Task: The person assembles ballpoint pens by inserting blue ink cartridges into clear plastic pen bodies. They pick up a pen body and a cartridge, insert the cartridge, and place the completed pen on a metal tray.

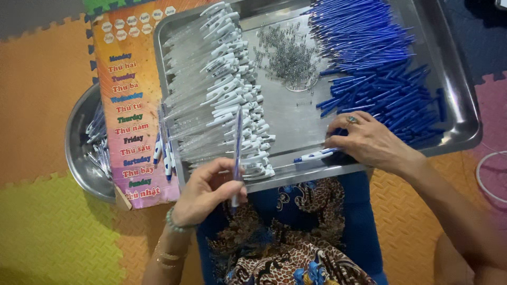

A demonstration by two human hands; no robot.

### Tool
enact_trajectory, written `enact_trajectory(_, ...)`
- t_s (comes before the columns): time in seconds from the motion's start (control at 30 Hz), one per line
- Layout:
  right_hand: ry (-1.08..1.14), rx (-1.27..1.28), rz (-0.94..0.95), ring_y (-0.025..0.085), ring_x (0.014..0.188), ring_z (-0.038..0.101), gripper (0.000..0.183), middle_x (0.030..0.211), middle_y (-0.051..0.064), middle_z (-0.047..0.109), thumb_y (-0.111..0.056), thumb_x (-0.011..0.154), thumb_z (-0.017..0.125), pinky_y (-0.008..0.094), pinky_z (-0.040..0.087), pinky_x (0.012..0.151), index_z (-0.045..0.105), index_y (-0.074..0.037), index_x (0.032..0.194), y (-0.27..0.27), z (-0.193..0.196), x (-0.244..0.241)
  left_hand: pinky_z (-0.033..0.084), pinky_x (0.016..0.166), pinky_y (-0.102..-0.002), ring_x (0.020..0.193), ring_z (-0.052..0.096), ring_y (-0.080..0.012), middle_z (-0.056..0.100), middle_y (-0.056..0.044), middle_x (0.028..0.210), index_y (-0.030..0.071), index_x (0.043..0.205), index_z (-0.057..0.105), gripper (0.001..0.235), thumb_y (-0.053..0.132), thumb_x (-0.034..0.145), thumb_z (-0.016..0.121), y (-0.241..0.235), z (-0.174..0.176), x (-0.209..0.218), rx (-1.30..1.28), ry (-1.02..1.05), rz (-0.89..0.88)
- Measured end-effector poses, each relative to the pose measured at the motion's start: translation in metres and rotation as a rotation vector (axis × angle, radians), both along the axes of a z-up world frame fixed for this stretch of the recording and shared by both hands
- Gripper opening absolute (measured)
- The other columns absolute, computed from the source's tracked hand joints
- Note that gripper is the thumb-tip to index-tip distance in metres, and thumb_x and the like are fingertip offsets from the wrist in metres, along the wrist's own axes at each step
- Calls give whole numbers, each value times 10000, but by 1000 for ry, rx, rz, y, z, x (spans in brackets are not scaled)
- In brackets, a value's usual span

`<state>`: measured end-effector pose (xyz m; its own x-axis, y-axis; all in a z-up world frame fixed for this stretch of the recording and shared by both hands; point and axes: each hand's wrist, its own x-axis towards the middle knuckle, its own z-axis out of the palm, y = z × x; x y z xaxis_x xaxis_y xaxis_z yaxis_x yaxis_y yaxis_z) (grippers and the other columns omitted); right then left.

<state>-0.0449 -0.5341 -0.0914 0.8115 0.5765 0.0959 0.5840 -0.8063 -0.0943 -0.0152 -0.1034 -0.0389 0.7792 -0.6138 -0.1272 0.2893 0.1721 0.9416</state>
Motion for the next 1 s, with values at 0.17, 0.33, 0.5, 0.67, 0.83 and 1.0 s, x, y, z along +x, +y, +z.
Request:
enact_trajectory(0.17, 5, -76, -38, 240, 1419, 607, 145, 1326, 19, 646, -327, 999, 699, 535, 385, 1289, 681, -344, 1143, 9, 11, 0, 752, 772, -440, 876, 836, -257, 743, -166, 999, -120, 1259, 685, 314, 57, 1006, 744, -11, -8, -1, 10, 90, 41)
enact_trajectory(0.33, 107, -27, 19, 211, 1410, 578, 151, 1331, -31, 658, -425, 1031, 647, 548, 376, 1262, 701, -471, 1165, 54, 11, 10, 750, 771, -453, 879, 833, -260, 740, -171, 985, -133, 1254, 674, 310, 54, 1017, 743, -12, -7, -1, 9, 75, 46)
enact_trajectory(0.5, 251, -10, 86, 212, 1312, 643, 136, 1228, -16, 738, -398, 1031, 686, 547, 412, 1226, 759, -435, 1140, 73, 13, 14, 746, 768, -467, 876, 832, -279, 755, -216, 984, -141, 1281, 672, 361, 67, 1001, 760, -8, -4, -2, 21, 75, 34)
enact_trajectory(0.67, 207, -68, 25, 171, 1352, 616, 125, 1270, -72, 734, -377, 1034, 645, 528, 387, 1271, 743, -395, 1109, 33, 6, -4, 750, 772, -481, 906, 844, -294, 776, -227, 1045, -124, 1311, 686, 379, 104, 1016, 753, -17, -2, 2, 32, 64, 54)
enact_trajectory(0.83, 169, 41, -60, 208, 1484, 536, 243, 1404, -43, 672, -368, 1072, 566, 524, 356, 1293, 692, -387, 1278, 24, 27, -17, 750, 785, -503, 939, 840, -328, 763, -251, 1115, -125, 1431, 621, 457, 96, 1042, 716, -25, 1, 4, -8, 67, 48)
enact_trajectory(1.0, -365, 382, -23, 426, 1614, 408, 629, 1677, 162, 461, -250, 979, 994, 648, 424, 1332, 654, -177, 1503, 59, 47, -8, 705, 647, -292, 804, 829, -224, 829, -152, 1087, 80, 1443, 615, 339, 181, 1126, 685, -33, -3, 15, -44, -143, -223)
